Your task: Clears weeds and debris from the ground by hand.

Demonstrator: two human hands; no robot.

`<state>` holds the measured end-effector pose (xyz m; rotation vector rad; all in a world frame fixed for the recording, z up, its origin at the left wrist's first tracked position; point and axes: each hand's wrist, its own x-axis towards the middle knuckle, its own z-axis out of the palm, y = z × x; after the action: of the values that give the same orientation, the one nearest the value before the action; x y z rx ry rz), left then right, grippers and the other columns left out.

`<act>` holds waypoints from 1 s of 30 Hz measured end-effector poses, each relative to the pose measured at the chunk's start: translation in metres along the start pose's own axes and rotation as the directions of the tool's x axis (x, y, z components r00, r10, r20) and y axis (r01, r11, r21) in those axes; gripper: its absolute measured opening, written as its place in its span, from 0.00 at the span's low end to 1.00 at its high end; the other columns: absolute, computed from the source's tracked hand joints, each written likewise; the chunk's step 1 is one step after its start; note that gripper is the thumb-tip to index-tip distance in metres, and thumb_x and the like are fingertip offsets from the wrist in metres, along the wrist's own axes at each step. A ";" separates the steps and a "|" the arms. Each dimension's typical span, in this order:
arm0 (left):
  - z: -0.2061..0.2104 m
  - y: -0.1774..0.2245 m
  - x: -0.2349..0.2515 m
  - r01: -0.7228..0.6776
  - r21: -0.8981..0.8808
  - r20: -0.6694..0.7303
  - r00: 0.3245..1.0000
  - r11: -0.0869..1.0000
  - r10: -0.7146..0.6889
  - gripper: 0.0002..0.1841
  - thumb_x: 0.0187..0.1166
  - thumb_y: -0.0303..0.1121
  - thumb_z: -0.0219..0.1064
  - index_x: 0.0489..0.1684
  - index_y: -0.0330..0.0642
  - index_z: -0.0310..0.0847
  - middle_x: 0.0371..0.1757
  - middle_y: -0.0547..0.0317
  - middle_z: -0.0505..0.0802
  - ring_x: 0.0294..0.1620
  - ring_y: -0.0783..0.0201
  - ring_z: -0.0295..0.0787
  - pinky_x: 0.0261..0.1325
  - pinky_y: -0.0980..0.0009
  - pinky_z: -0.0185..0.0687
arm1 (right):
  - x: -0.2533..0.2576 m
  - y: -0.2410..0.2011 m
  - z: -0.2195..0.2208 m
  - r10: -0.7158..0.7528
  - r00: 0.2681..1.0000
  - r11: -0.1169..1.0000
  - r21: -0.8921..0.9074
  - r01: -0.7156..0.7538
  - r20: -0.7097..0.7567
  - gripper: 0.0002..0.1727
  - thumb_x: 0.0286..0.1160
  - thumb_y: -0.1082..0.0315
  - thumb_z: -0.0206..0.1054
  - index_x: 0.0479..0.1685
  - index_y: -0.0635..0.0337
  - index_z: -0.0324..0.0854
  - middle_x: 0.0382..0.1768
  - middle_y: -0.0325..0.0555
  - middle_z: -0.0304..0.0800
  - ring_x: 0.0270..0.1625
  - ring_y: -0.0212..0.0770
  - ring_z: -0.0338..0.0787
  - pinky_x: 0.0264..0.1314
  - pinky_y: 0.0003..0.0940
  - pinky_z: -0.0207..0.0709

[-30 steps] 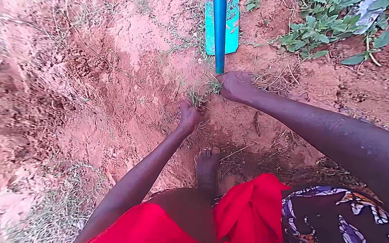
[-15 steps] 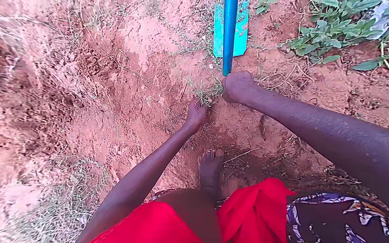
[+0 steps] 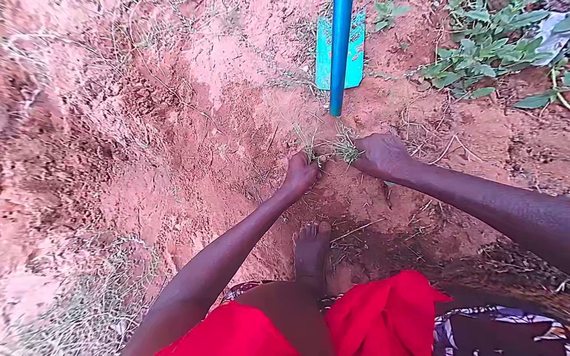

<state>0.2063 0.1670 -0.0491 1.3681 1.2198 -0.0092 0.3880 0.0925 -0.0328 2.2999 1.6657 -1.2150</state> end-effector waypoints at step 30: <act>0.025 0.055 -0.042 -0.212 -0.162 0.100 0.968 0.964 0.230 0.16 0.94 0.37 0.51 0.49 0.40 0.85 0.28 0.66 0.91 0.26 0.76 0.82 0.33 0.80 0.78 | -0.113 0.117 -0.055 0.437 0.883 0.675 0.710 -0.198 -0.170 0.12 0.65 0.78 0.73 0.47 0.61 0.83 0.43 0.46 0.88 0.44 0.37 0.86 0.50 0.42 0.82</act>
<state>0.2381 0.1394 0.0114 1.3452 0.9450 0.1547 0.5027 -0.0187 0.0294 3.2049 0.8244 -1.6083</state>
